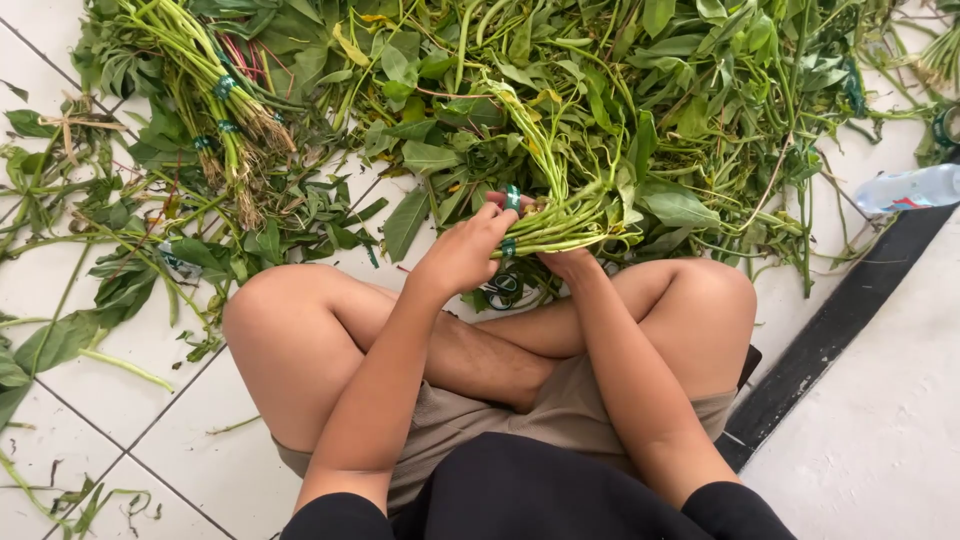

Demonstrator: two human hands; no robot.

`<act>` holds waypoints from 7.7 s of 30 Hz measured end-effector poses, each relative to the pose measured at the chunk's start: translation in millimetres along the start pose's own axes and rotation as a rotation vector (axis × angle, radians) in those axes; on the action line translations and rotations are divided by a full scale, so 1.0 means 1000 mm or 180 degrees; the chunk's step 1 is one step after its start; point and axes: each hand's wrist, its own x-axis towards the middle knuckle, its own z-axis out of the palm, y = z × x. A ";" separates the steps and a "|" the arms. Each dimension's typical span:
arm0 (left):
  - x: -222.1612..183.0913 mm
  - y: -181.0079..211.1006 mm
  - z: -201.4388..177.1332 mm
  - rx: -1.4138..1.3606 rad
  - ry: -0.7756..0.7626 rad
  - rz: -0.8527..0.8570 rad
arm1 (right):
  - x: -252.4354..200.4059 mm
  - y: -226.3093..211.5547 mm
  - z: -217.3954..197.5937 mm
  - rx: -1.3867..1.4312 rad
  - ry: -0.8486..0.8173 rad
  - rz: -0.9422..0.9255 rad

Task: Sorting through a pile of leafy green stems, gathering them into small bunches, and securing each bunch with green tape.

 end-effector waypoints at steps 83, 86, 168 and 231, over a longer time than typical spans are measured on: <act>0.020 -0.013 0.048 -0.0069 -0.0166 -0.1058 | -0.053 -0.176 -0.002 0.2686 0.0894 -0.2610; 0.025 -0.020 0.049 -0.0175 -0.0160 -0.1116 | -0.051 -0.176 0.000 0.2960 0.0943 -0.2626; 0.032 -0.082 0.020 -0.1741 0.0266 -0.0795 | -0.071 -0.041 0.065 -0.0189 0.0425 -0.0012; 0.029 -0.082 0.025 -0.0379 -0.0321 -0.1203 | -0.035 -0.095 -0.048 -0.0781 -0.0975 0.0213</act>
